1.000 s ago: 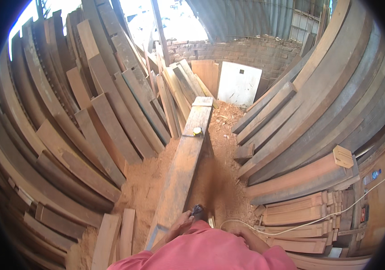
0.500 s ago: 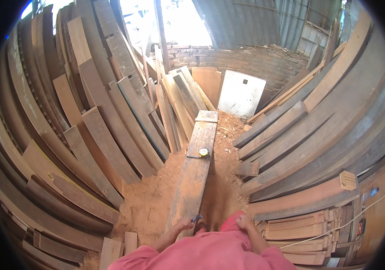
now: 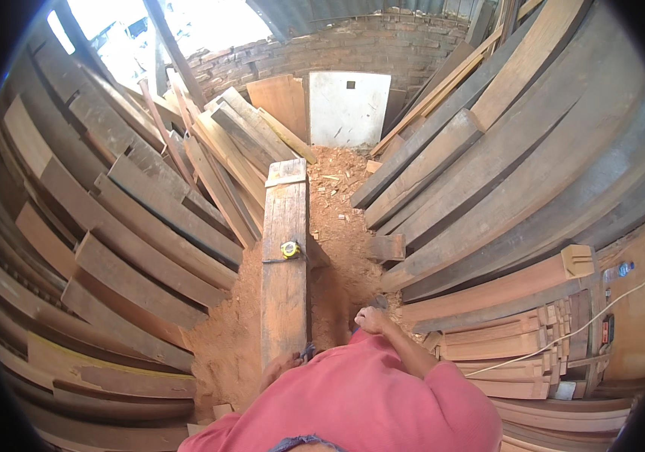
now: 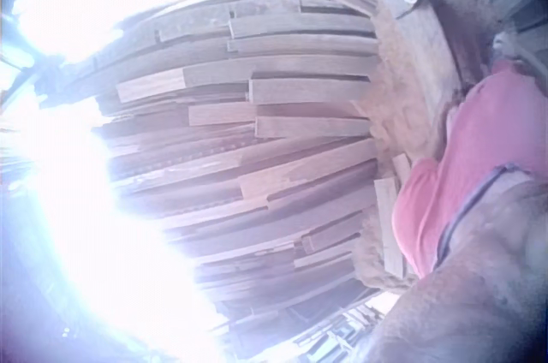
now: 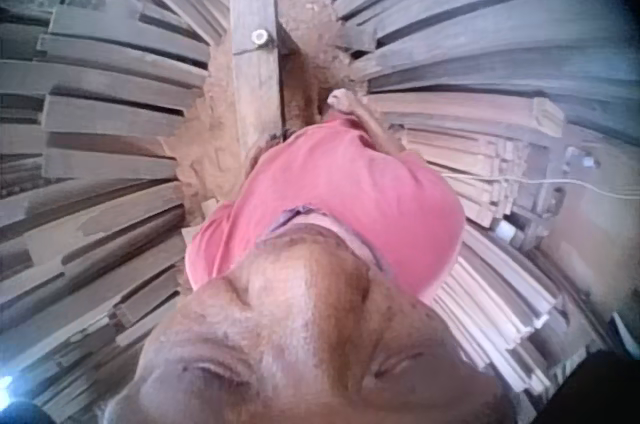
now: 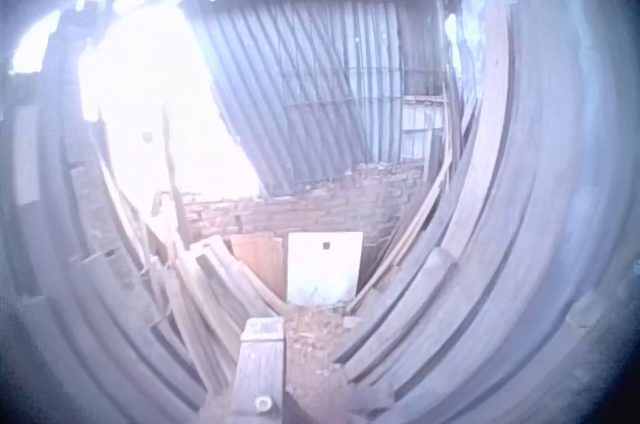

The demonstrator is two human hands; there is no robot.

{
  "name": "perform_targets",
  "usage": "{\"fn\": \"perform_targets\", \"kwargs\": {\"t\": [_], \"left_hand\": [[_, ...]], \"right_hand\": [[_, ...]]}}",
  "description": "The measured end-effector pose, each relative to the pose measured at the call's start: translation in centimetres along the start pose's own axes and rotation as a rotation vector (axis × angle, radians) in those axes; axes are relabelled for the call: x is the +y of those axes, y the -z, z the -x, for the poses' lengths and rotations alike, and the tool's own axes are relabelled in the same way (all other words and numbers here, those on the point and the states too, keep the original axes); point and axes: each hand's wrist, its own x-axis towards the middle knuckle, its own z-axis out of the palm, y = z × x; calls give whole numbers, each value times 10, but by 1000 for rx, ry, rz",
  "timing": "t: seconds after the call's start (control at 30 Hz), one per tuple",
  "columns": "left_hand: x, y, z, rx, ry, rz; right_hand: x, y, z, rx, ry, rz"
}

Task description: The person handles a wooden plank and then works on a power tool's electrical cord. They strip the cord's insulation, twist the exposed wires together, and wrap the connection with electrical tape. The person then moves around the workshop and picks up a long wooden plank.

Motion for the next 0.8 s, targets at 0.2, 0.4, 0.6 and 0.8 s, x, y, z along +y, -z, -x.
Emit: {"fn": "perform_targets", "kwargs": {"t": [0.2, 0.4, 0.6, 0.8], "left_hand": [[68, 63, -111, 204, -58, -76], [170, 135, -187, 274, -212, 98], [262, 202, -266, 276, -337, 214], [328, 268, -401, 154, -297, 539]], "right_hand": [[9, 135, -62, -71, 92, 92], [-45, 329, -73, 543, 52, 235], [-57, 473, -80, 1085, 28, 356], [-24, 614, -130, 1479, -212, 595]]}}
